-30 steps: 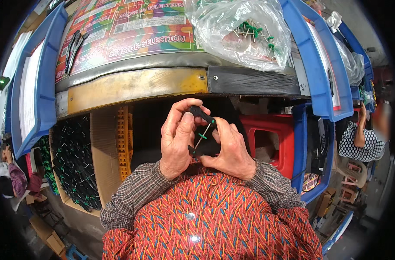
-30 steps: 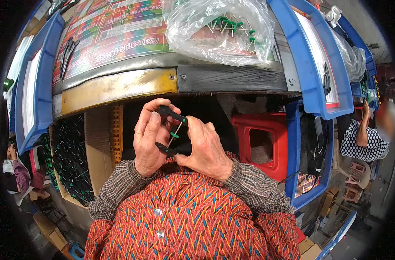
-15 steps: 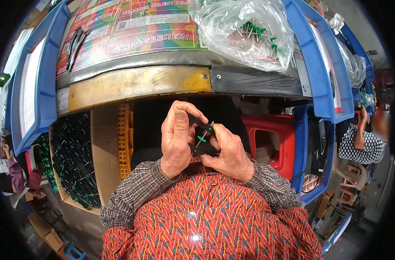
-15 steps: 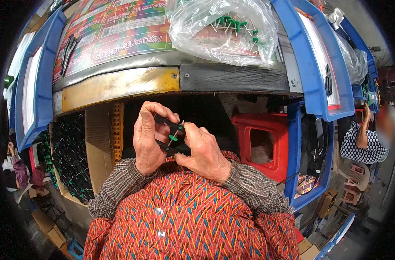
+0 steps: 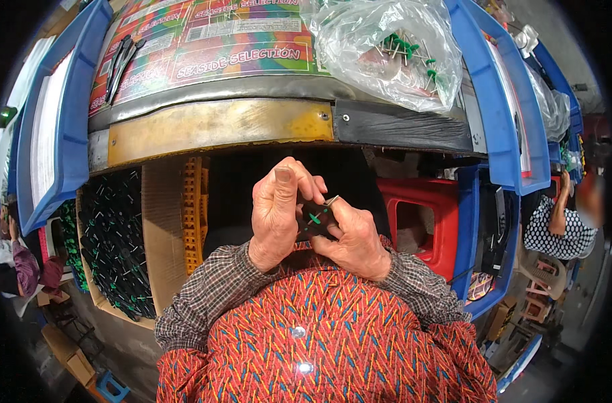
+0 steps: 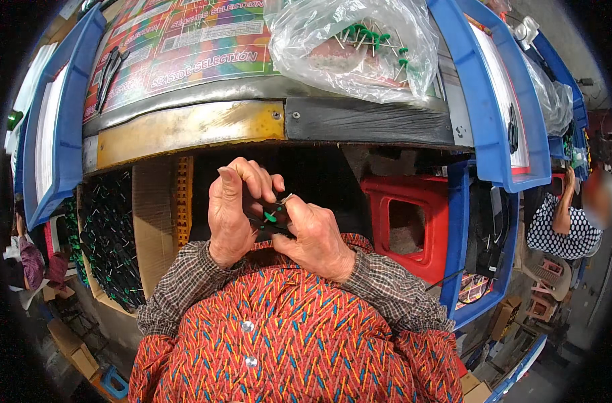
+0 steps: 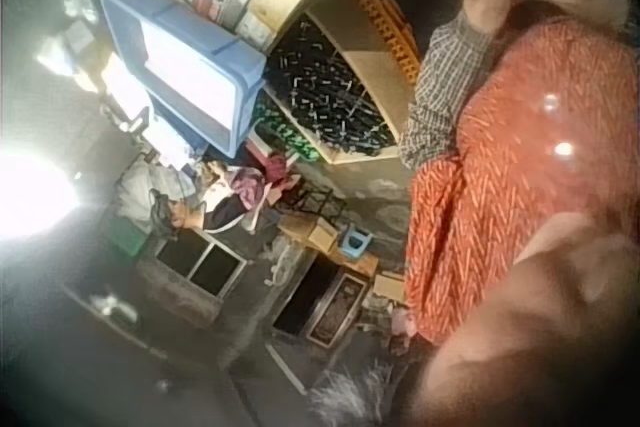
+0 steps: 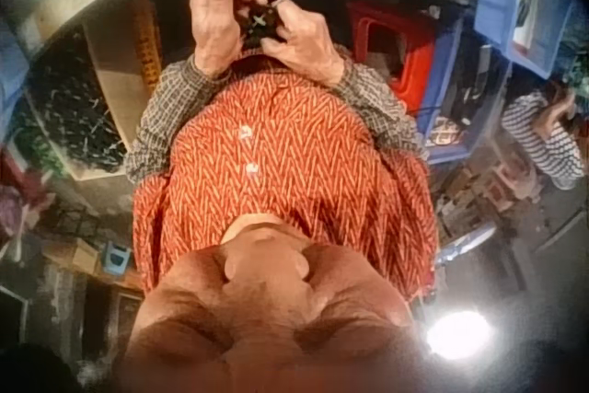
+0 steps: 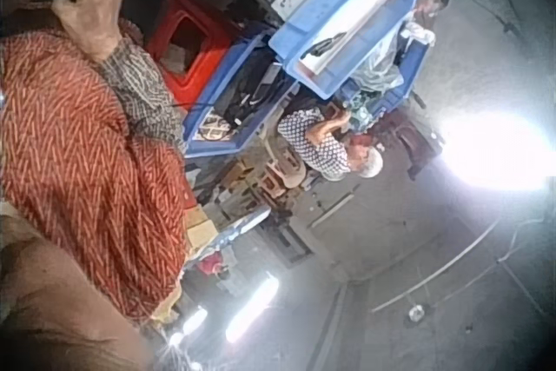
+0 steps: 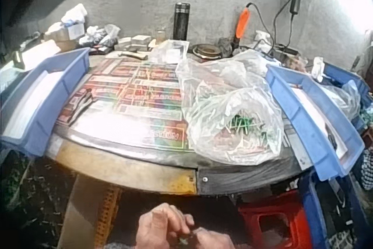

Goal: The person assembles small plastic components by hand, sliding a plastic pin into a plastic bracket.

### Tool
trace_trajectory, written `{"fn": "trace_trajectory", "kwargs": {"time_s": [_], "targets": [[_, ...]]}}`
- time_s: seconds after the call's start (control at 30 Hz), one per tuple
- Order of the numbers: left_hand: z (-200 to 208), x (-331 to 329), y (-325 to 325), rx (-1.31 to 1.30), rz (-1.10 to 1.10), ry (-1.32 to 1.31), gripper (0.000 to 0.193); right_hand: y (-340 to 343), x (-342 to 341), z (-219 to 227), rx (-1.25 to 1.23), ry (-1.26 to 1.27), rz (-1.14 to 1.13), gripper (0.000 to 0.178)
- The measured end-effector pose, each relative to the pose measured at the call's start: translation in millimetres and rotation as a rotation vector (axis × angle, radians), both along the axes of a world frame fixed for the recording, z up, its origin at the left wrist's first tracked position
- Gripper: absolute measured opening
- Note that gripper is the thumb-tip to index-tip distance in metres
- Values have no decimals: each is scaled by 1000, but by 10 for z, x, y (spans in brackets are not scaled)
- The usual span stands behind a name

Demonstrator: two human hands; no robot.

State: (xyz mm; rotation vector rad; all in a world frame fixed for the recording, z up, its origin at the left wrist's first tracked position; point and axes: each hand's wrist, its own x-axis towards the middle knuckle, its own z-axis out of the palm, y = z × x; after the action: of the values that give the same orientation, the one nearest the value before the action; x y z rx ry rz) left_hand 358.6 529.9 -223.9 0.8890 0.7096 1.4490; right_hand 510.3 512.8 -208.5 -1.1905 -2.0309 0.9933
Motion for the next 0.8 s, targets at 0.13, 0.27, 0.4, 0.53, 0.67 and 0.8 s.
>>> {"fn": "trace_trajectory", "kwargs": {"time_s": [0.13, 0.27, 0.4, 0.53, 0.67, 0.8], "targets": [[214, -1, -51, -170, -71, -190, 53, 36, 4, 110, -239, 90, -71, 31], [168, -132, -145, -172, -61, -39, 32, 132, 8, 338, -320, 89, -90, 31], [158, -174, -198, -186, 9, 76, 19, 121, 76, 206, -308, 178, -11, 20], [172, -219, -181, -210, 14, 116, 19, 120, 64, 338, -618, 315, -85, 13], [173, -195, -184, -190, 17, 81, 19, 93, 34, 316, -559, 338, -89, 13], [215, -163, -185, -198, 35, 44, 18, 69, 6, 279, -477, 339, -116, 14]]}}
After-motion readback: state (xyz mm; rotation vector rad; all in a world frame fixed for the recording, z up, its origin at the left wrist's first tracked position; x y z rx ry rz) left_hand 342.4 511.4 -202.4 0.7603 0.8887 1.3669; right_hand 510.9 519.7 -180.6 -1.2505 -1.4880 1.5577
